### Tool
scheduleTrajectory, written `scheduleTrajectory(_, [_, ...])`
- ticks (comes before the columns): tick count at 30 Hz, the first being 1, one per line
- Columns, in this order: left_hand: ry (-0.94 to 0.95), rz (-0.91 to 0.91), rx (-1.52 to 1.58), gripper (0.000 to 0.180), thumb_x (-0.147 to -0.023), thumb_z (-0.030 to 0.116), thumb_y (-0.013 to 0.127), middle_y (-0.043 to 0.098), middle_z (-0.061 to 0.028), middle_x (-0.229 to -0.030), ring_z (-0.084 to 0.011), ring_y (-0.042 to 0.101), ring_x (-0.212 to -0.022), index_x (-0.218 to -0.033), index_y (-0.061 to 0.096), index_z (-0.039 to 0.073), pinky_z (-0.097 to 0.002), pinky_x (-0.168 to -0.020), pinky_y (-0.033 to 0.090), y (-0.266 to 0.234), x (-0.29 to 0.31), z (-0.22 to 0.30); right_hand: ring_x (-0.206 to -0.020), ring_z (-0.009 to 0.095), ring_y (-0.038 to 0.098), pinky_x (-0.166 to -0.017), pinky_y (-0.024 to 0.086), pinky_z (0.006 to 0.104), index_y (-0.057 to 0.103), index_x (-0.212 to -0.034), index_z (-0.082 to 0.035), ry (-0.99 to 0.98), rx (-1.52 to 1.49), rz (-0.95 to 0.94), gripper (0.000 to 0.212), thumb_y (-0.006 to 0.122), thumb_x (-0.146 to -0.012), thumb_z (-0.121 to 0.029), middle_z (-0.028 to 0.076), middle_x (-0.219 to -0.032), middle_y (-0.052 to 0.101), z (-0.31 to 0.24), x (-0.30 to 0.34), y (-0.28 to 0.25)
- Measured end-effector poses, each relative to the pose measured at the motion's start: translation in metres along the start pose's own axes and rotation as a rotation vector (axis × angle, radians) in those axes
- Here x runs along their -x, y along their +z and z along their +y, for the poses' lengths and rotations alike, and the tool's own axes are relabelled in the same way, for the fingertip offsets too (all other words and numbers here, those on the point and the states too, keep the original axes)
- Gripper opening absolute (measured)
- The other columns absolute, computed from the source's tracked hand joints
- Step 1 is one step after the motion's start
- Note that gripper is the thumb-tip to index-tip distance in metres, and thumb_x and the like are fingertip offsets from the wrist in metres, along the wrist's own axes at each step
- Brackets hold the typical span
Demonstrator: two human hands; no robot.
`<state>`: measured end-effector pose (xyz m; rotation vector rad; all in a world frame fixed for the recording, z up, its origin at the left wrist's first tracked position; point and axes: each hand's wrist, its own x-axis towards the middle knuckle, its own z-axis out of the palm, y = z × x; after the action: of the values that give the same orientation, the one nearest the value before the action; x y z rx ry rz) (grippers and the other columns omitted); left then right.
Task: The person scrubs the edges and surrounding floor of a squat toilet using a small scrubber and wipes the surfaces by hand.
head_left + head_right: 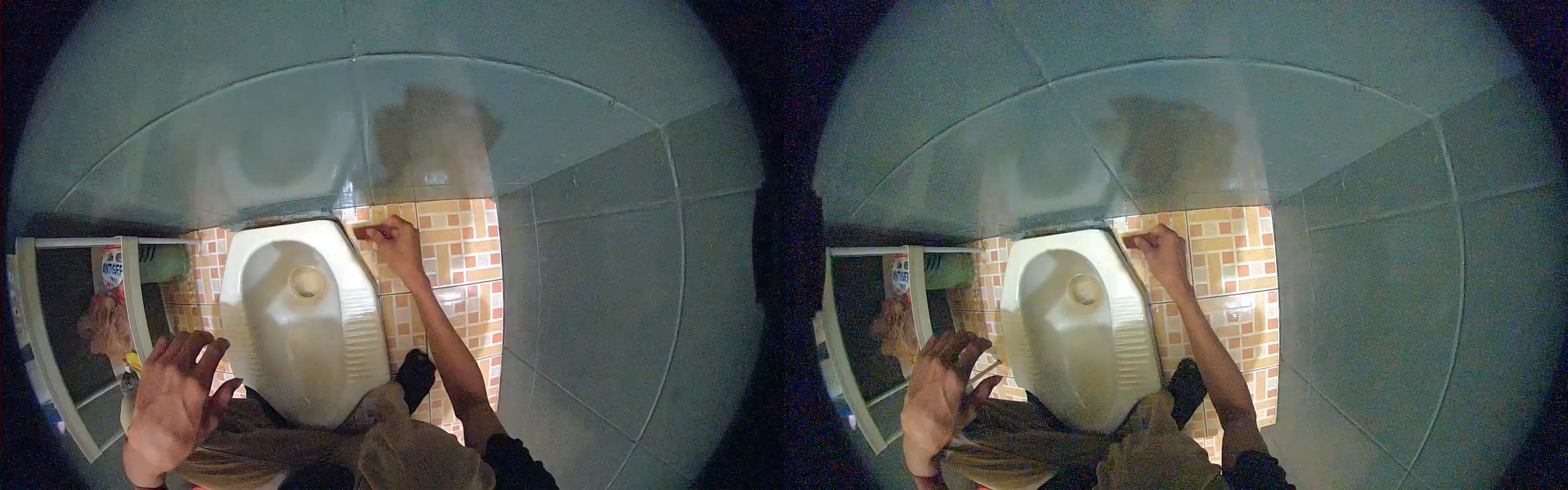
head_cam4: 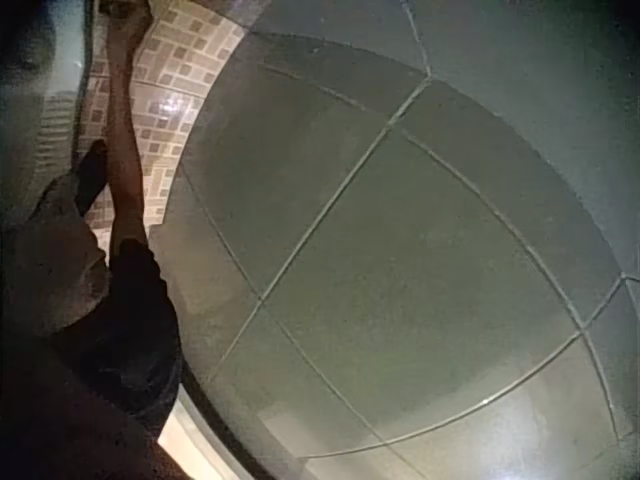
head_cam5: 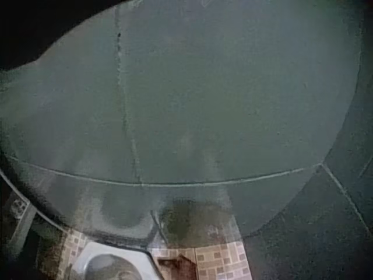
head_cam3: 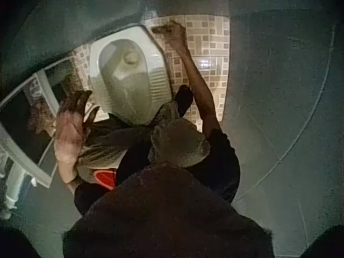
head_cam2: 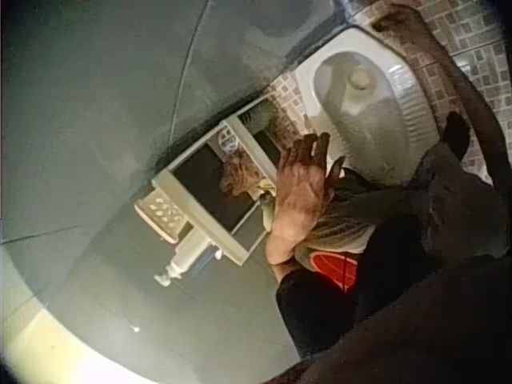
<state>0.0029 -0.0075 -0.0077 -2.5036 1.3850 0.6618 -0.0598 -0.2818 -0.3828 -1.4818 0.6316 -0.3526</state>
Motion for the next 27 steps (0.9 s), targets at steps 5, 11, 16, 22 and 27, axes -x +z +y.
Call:
scheduleTrajectory(5, [-0.039,-0.048,0.026,0.043,-0.089,0.029,0.072,0.064,-0.0168,-0.117,-0.0347,0.062,-0.108,-0.122,0.063,0.003,-0.0465,-0.098,0.046,0.0,-0.001,0.0,-0.069,0.022,0.07,-0.064,0.052,0.0359,0.06,-0.078,0.001,-0.013,0.366,0.084,0.029,0.082,-0.086,-0.015,0.014,-0.073,0.07,0.005,-0.008,0.02])
scheduleTrajectory(11, [-0.037,-0.041,0.03,0.043,-0.089,0.029,0.073,0.064,-0.0158,-0.115,-0.0336,0.062,-0.108,-0.121,0.063,0.002,-0.0461,-0.098,0.046,0.003,0.0,-0.004,-0.075,0.035,0.072,-0.069,0.055,0.0449,0.066,-0.08,0.001,-0.039,0.733,-0.099,0.022,0.08,-0.086,-0.016,0.02,-0.078,0.072,0.006,0.033,-0.019])
scheduleTrajectory(16, [-0.028,-0.014,0.015,0.044,-0.087,0.028,0.074,0.064,-0.0152,-0.115,-0.0335,0.061,-0.106,-0.121,0.063,0.003,-0.0451,-0.096,0.046,0.002,0.002,-0.005,-0.089,0.032,0.075,-0.082,0.059,0.0413,0.07,-0.092,0.004,0.135,0.598,-0.211,0.015,0.074,-0.089,-0.011,0.018,-0.092,0.076,-0.031,0.031,-0.023])
scheduleTrajectory(22, [-0.011,-0.019,0.009,0.045,-0.086,0.027,0.075,0.064,-0.0154,-0.115,-0.0337,0.061,-0.107,-0.122,0.063,0.002,-0.045,-0.096,0.046,0.0,0.001,-0.001,-0.078,0.01,0.07,-0.068,0.055,0.0298,0.069,-0.089,0.002,-0.002,0.036,0.01,0.012,0.077,-0.089,-0.006,0.01,-0.084,0.078,0.011,-0.021,0.012])
scheduleTrajectory(27, [-0.014,-0.022,-0.001,0.045,-0.087,0.027,0.074,0.064,-0.0155,-0.117,-0.034,0.061,-0.11,-0.122,0.063,0.002,-0.0455,-0.097,0.046,0.0,0.002,0.0,-0.073,0.016,0.07,-0.067,0.054,0.0332,0.069,-0.087,0.004,0.006,0.376,-0.023,0.019,0.081,-0.087,-0.011,0.012,-0.082,0.076,0.028,-0.011,0.013])
